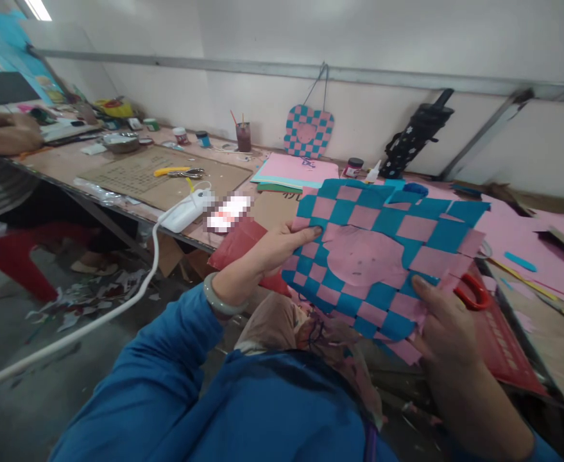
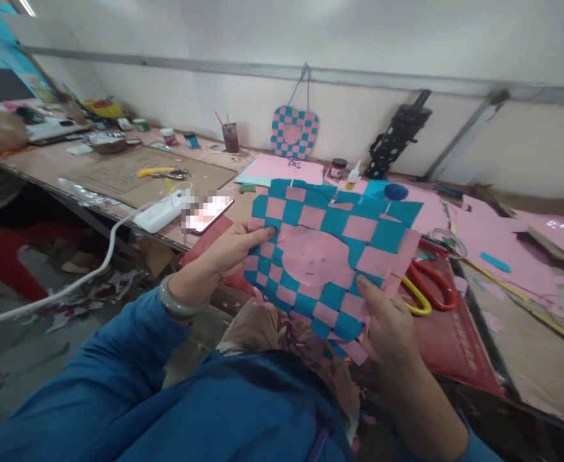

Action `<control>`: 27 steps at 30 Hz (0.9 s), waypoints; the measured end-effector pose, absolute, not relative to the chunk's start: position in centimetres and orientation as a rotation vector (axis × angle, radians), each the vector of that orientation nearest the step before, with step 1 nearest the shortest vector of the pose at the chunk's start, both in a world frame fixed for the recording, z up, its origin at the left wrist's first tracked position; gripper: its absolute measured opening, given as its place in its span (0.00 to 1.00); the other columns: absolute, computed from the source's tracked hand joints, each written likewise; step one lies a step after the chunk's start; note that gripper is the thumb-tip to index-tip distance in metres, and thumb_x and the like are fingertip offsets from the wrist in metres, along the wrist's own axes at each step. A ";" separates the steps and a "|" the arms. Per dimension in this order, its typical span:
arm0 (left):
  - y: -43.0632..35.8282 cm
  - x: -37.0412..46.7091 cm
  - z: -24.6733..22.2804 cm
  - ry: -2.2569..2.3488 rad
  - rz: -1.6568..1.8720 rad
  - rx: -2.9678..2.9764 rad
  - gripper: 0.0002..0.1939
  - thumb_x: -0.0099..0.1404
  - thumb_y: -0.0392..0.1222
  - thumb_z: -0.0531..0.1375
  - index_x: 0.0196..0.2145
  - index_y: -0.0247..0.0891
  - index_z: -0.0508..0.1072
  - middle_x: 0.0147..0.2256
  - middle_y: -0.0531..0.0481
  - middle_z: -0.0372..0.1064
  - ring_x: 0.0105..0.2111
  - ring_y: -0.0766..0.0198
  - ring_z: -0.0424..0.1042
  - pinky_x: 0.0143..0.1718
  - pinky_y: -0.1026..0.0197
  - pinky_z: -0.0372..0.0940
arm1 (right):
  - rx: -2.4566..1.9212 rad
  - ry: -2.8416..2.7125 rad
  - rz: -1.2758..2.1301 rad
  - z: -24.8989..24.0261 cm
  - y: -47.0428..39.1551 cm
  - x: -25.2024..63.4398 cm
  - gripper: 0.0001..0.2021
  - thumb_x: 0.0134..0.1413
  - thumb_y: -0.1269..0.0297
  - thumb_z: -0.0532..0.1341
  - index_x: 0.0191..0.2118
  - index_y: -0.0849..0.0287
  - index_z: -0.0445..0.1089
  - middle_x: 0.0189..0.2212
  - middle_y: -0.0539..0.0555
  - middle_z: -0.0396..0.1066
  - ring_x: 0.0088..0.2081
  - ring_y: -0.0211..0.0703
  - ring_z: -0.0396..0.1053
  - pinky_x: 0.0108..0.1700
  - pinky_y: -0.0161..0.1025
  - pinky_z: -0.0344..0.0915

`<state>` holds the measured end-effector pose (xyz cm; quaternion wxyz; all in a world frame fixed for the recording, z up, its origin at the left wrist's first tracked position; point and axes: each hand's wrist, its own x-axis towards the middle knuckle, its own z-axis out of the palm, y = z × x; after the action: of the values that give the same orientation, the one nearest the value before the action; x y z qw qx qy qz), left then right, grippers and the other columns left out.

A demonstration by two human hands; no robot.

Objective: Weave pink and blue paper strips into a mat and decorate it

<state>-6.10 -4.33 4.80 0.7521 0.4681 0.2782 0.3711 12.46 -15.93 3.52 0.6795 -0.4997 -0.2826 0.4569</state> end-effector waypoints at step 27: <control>-4.5 -6.1 4.4 0.662 0.865 1.051 0.08 0.51 0.42 0.67 0.28 0.36 0.76 0.27 0.52 0.75 0.28 0.67 0.73 0.35 0.62 0.70 | -1.143 -0.731 0.876 1.3 -14.5 14.7 0.17 0.42 0.58 0.71 0.42 0.49 0.75 0.42 0.50 0.75 0.42 0.49 0.74 0.43 0.48 0.75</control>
<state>-6.14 -4.46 4.41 0.7270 0.4769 0.3001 0.3924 14.67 -14.55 1.26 0.6911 -0.5115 -0.3271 0.3920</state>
